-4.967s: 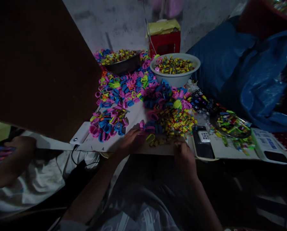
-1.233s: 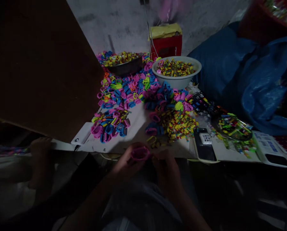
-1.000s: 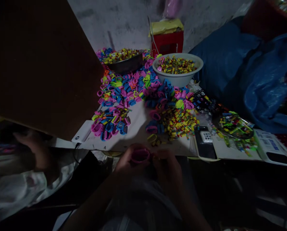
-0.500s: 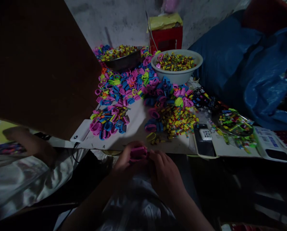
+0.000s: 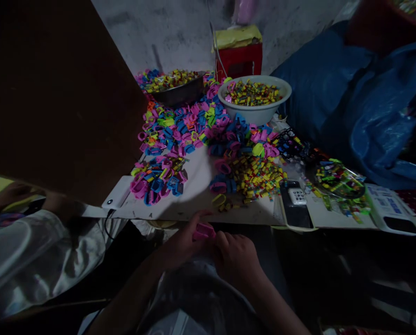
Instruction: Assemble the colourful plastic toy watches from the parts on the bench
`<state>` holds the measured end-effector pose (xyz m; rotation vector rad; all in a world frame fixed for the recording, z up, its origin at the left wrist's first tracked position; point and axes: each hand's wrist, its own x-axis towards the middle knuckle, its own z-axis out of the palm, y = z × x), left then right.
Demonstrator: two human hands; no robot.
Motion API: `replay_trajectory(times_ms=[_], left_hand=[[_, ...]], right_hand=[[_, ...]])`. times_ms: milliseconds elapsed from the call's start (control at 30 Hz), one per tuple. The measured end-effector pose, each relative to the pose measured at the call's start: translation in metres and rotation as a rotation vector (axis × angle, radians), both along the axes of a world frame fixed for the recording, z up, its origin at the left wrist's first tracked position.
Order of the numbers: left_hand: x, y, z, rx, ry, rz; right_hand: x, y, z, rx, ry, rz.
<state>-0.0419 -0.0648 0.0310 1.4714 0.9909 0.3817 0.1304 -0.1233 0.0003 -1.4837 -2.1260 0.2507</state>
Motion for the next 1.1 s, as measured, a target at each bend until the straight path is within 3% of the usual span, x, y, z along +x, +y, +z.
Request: replay_trajectory(times_ms=[133,300,433,500,600,733,833,933,1100], left_hand=[[-0.006,0.017,0.005,0.128,0.081,0.010],[-0.055,0.085,-0.004,0.780,0.369,0.455],[-0.105,0.148,-0.010,1.024,0.583,0.638],[-0.110,0.163,-0.012,1.101,0.644,0.689],[-0.082,0.159,-0.021,1.158,0.589,0.601],[-0.011,0.131,-0.046,1.080,0.467,0.302],[0.025,0.119,-0.061,0.973,0.442,0.177],[0.036,0.121,-0.063,0.881,0.415,0.171],[0.028,0.120,-0.050,0.856,0.313,0.157]], right_hand=[[0.010,0.020,-0.015,-0.080,-0.017,-0.101],[0.049,0.052,-0.049,-0.029,-0.204,-0.306],[0.061,0.062,-0.071,-0.030,-0.277,-0.321],[0.057,0.064,-0.076,-0.013,-0.260,-0.324],[0.052,0.065,-0.078,0.011,-0.202,-0.319],[0.051,0.063,-0.078,0.053,-0.042,-0.290],[0.050,0.054,-0.076,0.067,0.129,-0.286],[0.045,0.042,-0.072,0.020,0.316,-0.306],[0.035,0.038,-0.056,-0.053,0.484,-0.359]])
